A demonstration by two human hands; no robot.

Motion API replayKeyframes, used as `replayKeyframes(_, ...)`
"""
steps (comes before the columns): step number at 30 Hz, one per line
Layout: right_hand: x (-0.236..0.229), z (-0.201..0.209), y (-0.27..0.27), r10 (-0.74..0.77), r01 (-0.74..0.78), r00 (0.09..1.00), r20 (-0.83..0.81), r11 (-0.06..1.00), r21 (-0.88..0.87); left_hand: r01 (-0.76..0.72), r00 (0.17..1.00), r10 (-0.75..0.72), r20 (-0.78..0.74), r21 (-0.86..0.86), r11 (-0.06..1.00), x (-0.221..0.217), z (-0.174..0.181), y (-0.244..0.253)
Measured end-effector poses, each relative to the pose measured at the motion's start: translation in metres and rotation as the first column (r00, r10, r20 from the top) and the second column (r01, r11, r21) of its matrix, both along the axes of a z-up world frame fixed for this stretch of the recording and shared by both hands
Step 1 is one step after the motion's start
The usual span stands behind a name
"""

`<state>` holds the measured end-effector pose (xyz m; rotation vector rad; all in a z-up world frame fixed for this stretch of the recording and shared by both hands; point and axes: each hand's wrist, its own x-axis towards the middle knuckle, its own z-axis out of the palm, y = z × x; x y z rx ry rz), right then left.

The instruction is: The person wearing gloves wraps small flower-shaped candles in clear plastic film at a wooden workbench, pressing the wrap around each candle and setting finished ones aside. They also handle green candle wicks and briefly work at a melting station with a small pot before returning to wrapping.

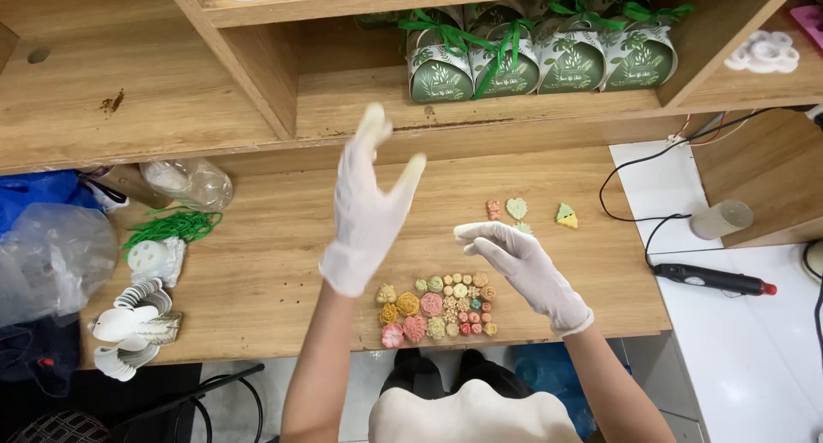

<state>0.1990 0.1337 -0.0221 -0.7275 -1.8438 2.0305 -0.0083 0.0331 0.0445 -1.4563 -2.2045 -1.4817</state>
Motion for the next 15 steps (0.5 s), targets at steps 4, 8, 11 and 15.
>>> replayKeyframes(4, 0.003, 0.01, -0.008, 0.011, -0.011, 0.999, -0.05, 1.0, 0.002, -0.03, 0.97, 0.023, -0.243, -0.025, 0.999, -0.043, 0.035, 0.072)
replayKeyframes(8, 0.024, -0.002, -0.019, -0.014, 0.01, 0.995, -0.095, 0.999, -0.047, 0.032, 0.997, -0.018, 0.07, -0.206, 0.978, -0.049, 0.034, 0.099)
replayKeyframes(11, 0.041, -0.013, -0.021, -0.067, 0.055, 0.993, -0.101, 0.992, -0.117, 0.164, 0.96, -0.119, 0.254, -0.163, 0.973, -0.046, 0.036, 0.102)
replayKeyframes(15, 0.06, -0.022, -0.021, -0.129, 0.117, 0.989, -0.07, 0.981, -0.154, -0.043, 0.991, 0.077, 0.11, -0.281, 0.959, -0.05, 0.024, 0.1)
